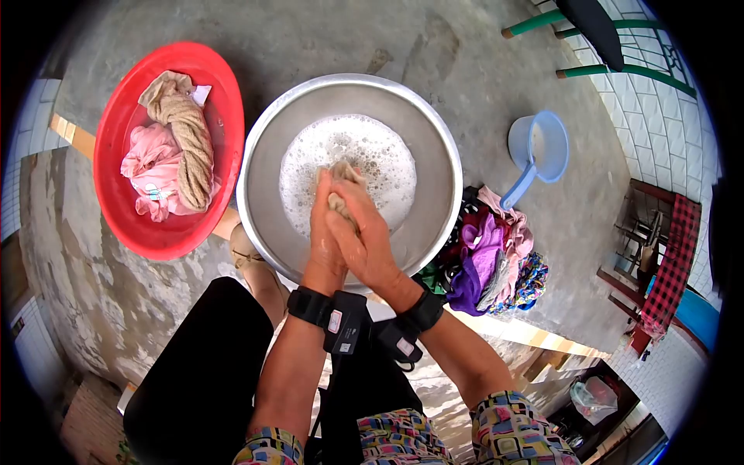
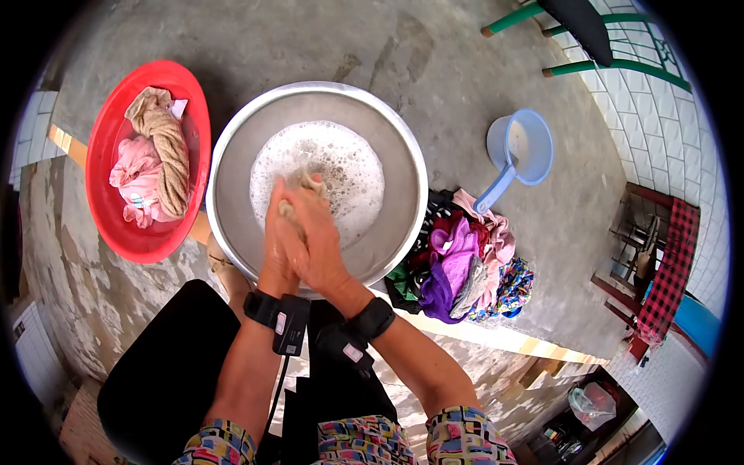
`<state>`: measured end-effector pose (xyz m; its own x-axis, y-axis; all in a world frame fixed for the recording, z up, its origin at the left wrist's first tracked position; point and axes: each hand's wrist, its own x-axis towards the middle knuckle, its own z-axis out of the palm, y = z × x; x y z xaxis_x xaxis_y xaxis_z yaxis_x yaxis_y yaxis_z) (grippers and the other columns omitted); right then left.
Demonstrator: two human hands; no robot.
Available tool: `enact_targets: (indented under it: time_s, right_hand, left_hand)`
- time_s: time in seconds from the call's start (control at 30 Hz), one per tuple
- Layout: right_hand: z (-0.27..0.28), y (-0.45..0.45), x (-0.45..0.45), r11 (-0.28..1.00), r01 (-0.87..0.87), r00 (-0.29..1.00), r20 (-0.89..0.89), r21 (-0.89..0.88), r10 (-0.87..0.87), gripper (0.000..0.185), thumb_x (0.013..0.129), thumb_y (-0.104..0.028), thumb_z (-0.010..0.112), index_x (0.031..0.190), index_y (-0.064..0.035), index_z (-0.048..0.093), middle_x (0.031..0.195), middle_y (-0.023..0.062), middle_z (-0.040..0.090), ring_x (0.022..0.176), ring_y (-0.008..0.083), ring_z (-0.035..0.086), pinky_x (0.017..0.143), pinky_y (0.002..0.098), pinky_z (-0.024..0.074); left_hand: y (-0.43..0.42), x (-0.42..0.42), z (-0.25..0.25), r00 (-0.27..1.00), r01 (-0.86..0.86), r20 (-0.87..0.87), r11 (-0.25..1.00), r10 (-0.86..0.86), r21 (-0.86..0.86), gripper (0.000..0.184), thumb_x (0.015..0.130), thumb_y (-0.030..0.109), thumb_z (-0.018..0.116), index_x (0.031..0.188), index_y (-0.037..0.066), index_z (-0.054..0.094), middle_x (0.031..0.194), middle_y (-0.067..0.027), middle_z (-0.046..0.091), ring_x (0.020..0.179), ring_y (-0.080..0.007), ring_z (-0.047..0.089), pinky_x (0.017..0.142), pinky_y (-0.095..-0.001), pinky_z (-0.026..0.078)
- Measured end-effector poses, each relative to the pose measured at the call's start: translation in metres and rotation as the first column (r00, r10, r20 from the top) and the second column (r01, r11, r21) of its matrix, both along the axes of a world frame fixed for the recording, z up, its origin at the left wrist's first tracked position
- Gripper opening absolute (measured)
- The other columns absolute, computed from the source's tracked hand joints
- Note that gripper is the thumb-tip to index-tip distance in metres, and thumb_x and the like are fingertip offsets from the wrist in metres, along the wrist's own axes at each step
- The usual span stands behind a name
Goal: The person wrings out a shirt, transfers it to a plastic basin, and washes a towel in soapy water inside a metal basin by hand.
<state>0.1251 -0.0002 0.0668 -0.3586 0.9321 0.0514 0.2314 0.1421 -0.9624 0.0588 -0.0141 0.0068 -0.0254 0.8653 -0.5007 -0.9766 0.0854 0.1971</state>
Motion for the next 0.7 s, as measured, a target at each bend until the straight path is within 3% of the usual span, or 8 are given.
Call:
enact_targets:
  time_s: [0.07, 0.23, 0.3, 0.33, 0.43, 0.6, 0.63, 0.7]
  right_hand:
    - [-0.031, 0.045, -0.001, 0.999, 0.031, 0.998, 0.049, -0.043, -0.029, 0.027, 0.079, -0.012, 0.05, 0.101, 0.0027, 0.055, 0.112, 0.0215, 0.052, 0.108, 0.0367, 0.047, 0.092, 0.0375, 0.0365]
    - [-0.039, 0.03, 0.009, 0.992, -0.119, 0.992, 0.039, 0.029, 0.118, 0.026, 0.08, -0.008, 0.045, 0.103, 0.0029, 0.054, 0.113, 0.0212, 0.052, 0.105, 0.0364, 0.049, 0.091, 0.0378, 0.0383]
    - [-0.02, 0.001, 0.013, 0.995, -0.077, 0.997, -0.024, -0.057, 0.076, 0.029, 0.079, -0.008, 0.046, 0.107, 0.0013, 0.052, 0.114, 0.0203, 0.051, 0.105, 0.0358, 0.049, 0.092, 0.039, 0.0363]
    - [-0.016, 0.003, 0.011, 0.996, -0.075, 0.997, -0.029, -0.048, 0.074, 0.029, 0.079, -0.008, 0.046, 0.107, 0.0013, 0.052, 0.114, 0.0203, 0.051, 0.105, 0.0358, 0.049, 0.092, 0.039, 0.0363]
    - [-0.016, 0.008, 0.012, 0.995, -0.097, 0.994, 0.049, -0.035, 0.098, 0.033, 0.081, -0.004, 0.046, 0.113, 0.002, 0.051, 0.119, 0.0194, 0.049, 0.113, 0.0296, 0.046, 0.097, 0.0335, 0.0338]
    - [-0.05, 0.038, 0.005, 1.0, 0.002, 0.941, 0.337, 0.03, -0.012, 0.034, 0.082, -0.008, 0.048, 0.115, 0.0003, 0.05, 0.121, 0.0213, 0.046, 0.117, 0.0315, 0.042, 0.1, 0.0345, 0.0295]
    - [-0.05, 0.027, 0.007, 0.999, 0.004, 0.941, 0.337, 0.035, -0.016, 0.034, 0.082, -0.008, 0.048, 0.115, 0.0003, 0.05, 0.121, 0.0213, 0.046, 0.117, 0.0315, 0.042, 0.1, 0.0345, 0.0295]
    - [-0.03, -0.004, 0.008, 0.992, -0.092, 0.996, -0.006, -0.089, 0.092, 0.034, 0.08, -0.016, 0.05, 0.111, -0.0025, 0.053, 0.124, 0.0216, 0.044, 0.115, 0.0362, 0.041, 0.1, 0.0433, 0.0271]
  left_hand:
    - [0.006, 0.017, 0.016, 0.996, -0.079, -0.072, 0.953, 0.06, -0.293, 0.034, 0.093, 0.029, 0.038, 0.115, 0.004, 0.046, 0.11, -0.0071, 0.052, 0.1, -0.018, 0.052, 0.083, -0.03, 0.045]
    - [0.01, 0.009, 0.026, 0.99, -0.132, -0.078, 0.944, 0.114, -0.301, 0.038, 0.093, 0.032, 0.037, 0.117, 0.004, 0.045, 0.111, -0.0086, 0.052, 0.101, -0.0185, 0.052, 0.084, -0.03, 0.044]
    - [0.003, -0.007, 0.026, 0.999, 0.006, -0.049, 0.986, -0.014, -0.167, 0.038, 0.091, 0.036, 0.044, 0.112, 0.004, 0.049, 0.105, -0.007, 0.053, 0.095, -0.0149, 0.053, 0.079, -0.0272, 0.046]
    - [0.004, -0.006, 0.031, 0.998, 0.036, -0.031, 0.945, -0.049, -0.325, 0.039, 0.091, 0.038, 0.045, 0.11, 0.005, 0.05, 0.103, -0.0057, 0.054, 0.092, -0.0144, 0.053, 0.078, -0.0271, 0.046]
    - [0.004, 0.006, 0.011, 0.987, -0.04, -0.16, 0.976, 0.005, -0.214, 0.036, 0.092, 0.036, 0.043, 0.111, 0.006, 0.049, 0.104, -0.0052, 0.053, 0.095, -0.0151, 0.053, 0.08, -0.0279, 0.046]
    - [0.006, 0.016, 0.018, 0.973, -0.19, -0.192, 0.926, 0.132, -0.326, 0.036, 0.095, 0.029, 0.033, 0.117, 0.003, 0.045, 0.114, -0.0095, 0.05, 0.104, -0.0198, 0.051, 0.09, -0.0332, 0.042]
    - [0.003, 0.004, 0.019, 0.986, -0.108, -0.156, 0.948, 0.063, -0.299, 0.036, 0.094, 0.031, 0.034, 0.116, 0.004, 0.045, 0.111, -0.0088, 0.051, 0.103, -0.0199, 0.051, 0.089, -0.0326, 0.043]
    - [0.002, -0.016, 0.028, 0.994, 0.042, -0.092, 0.97, -0.066, -0.238, 0.036, 0.094, 0.034, 0.036, 0.115, 0.005, 0.046, 0.106, -0.0075, 0.052, 0.099, -0.02, 0.052, 0.086, -0.0315, 0.044]
